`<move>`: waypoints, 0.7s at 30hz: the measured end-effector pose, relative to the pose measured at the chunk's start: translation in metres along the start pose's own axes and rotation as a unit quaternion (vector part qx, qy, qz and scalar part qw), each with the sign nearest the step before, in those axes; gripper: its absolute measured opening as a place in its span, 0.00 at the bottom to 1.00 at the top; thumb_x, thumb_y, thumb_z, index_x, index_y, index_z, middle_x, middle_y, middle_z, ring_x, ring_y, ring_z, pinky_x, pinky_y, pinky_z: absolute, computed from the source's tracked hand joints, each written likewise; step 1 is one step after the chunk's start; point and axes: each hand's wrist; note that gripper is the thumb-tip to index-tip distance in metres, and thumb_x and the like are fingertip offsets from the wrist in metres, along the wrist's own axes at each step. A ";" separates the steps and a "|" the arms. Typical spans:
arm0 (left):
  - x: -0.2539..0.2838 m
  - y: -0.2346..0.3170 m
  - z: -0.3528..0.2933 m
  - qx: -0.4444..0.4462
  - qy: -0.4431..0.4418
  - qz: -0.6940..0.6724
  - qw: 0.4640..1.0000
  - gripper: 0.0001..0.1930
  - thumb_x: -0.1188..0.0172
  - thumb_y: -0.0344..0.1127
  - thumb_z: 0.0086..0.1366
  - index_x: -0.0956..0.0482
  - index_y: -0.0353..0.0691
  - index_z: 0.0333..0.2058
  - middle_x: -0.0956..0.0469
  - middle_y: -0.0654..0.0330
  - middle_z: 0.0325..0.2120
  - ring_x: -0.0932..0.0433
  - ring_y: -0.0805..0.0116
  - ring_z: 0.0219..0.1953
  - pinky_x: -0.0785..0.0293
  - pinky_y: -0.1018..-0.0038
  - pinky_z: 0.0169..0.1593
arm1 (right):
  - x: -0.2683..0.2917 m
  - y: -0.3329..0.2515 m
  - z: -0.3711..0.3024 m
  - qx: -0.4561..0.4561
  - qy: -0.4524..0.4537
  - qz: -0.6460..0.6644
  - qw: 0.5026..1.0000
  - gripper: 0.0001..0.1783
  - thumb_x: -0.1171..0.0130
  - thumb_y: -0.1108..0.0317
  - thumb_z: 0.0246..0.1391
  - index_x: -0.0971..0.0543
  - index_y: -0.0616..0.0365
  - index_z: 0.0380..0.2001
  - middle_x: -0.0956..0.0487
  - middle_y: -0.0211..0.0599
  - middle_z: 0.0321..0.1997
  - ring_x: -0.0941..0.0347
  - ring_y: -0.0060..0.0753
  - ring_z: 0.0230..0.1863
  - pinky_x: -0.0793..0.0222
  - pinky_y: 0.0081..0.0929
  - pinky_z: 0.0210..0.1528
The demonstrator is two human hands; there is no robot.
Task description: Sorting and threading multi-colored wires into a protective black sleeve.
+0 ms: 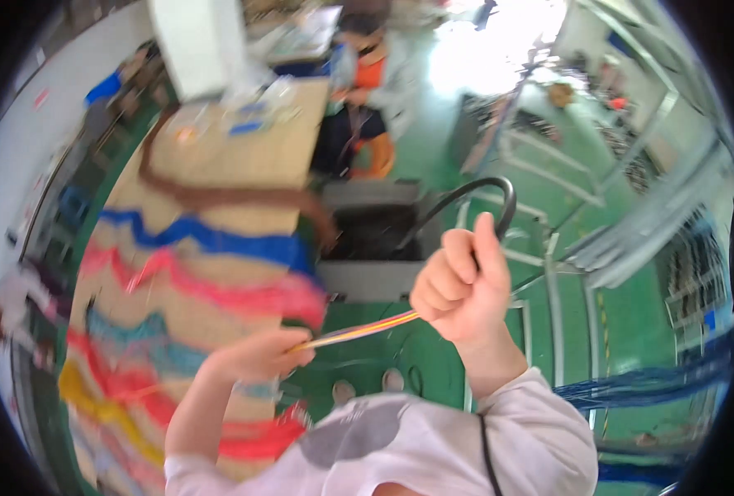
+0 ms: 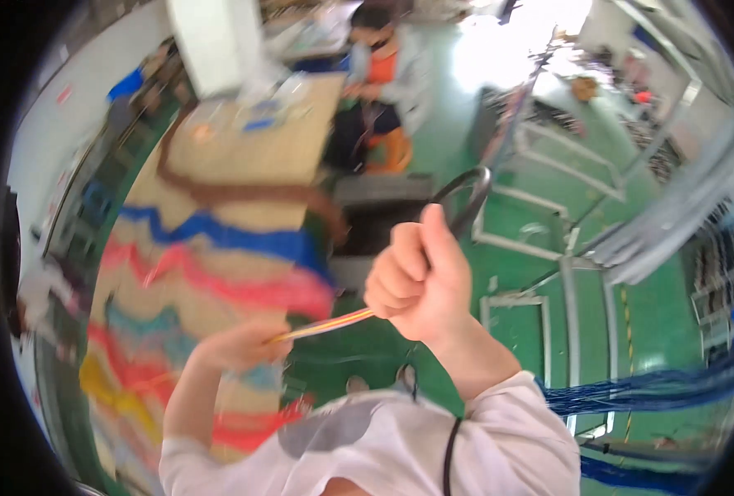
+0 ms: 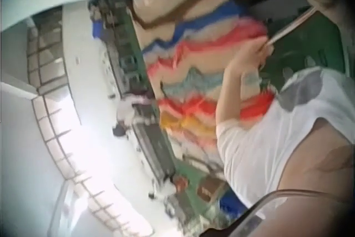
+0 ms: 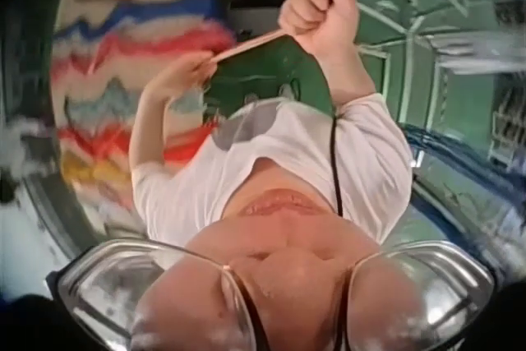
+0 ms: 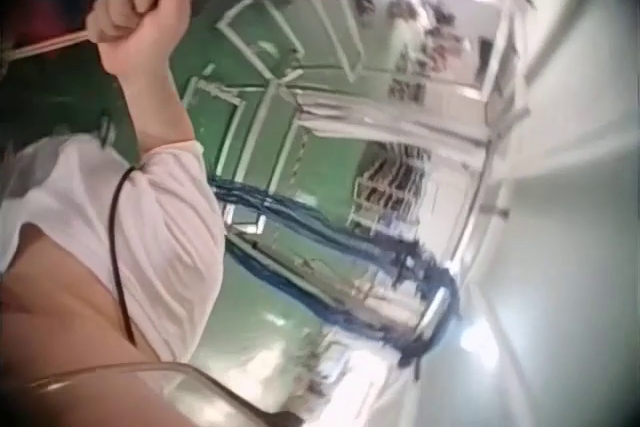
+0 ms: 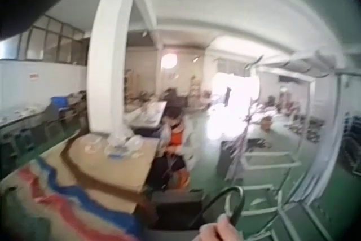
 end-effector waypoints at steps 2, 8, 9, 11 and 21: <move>0.003 0.031 0.011 -0.034 -0.002 -0.073 0.997 0.10 0.55 0.36 0.61 0.33 0.35 0.28 0.37 0.62 0.16 0.36 0.76 0.21 0.38 0.77 0.25 | 0.009 -0.044 -0.006 0.060 -0.018 -0.002 0.998 0.27 0.74 0.46 0.57 0.46 0.49 0.10 0.55 0.19 0.05 0.65 0.15 0.05 0.69 0.17 0.07; -0.021 0.158 0.065 -0.143 -0.062 -0.196 0.968 0.15 0.61 0.43 0.63 0.33 0.37 0.26 0.39 0.68 0.14 0.42 0.80 0.16 0.45 0.82 0.19 | -0.017 -0.166 -0.068 0.297 -0.009 0.022 0.955 0.21 0.65 0.58 0.57 0.44 0.49 0.11 0.51 0.20 0.07 0.56 0.14 0.08 0.57 0.17 0.11; -0.023 0.161 0.078 -0.146 -0.069 -0.191 0.968 0.15 0.61 0.43 0.63 0.33 0.37 0.26 0.39 0.68 0.14 0.42 0.80 0.16 0.45 0.82 0.19 | -0.013 -0.169 -0.068 0.305 -0.010 0.018 0.952 0.21 0.65 0.58 0.57 0.44 0.49 0.11 0.51 0.20 0.07 0.56 0.14 0.08 0.57 0.17 0.11; -0.028 0.158 0.108 -0.158 -0.001 -0.100 0.982 0.15 0.62 0.41 0.64 0.34 0.38 0.26 0.41 0.69 0.14 0.45 0.81 0.16 0.48 0.83 0.19 | -0.001 -0.154 -0.052 0.375 0.171 -0.136 0.901 0.18 0.60 0.62 0.55 0.43 0.50 0.12 0.49 0.23 0.08 0.51 0.17 0.11 0.47 0.19 0.17; -0.059 0.160 0.191 -0.100 -0.078 -0.108 0.986 0.11 0.59 0.38 0.63 0.34 0.37 0.26 0.37 0.67 0.15 0.38 0.80 0.17 0.41 0.83 0.21 | 0.056 -0.166 -0.068 0.346 0.117 -0.011 0.931 0.20 0.61 0.60 0.56 0.41 0.52 0.11 0.46 0.24 0.08 0.46 0.20 0.14 0.39 0.22 0.26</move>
Point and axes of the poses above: each hand's wrist, its own z-axis towards the middle knuckle, its own x-axis out of the back of the hand, y = z × x
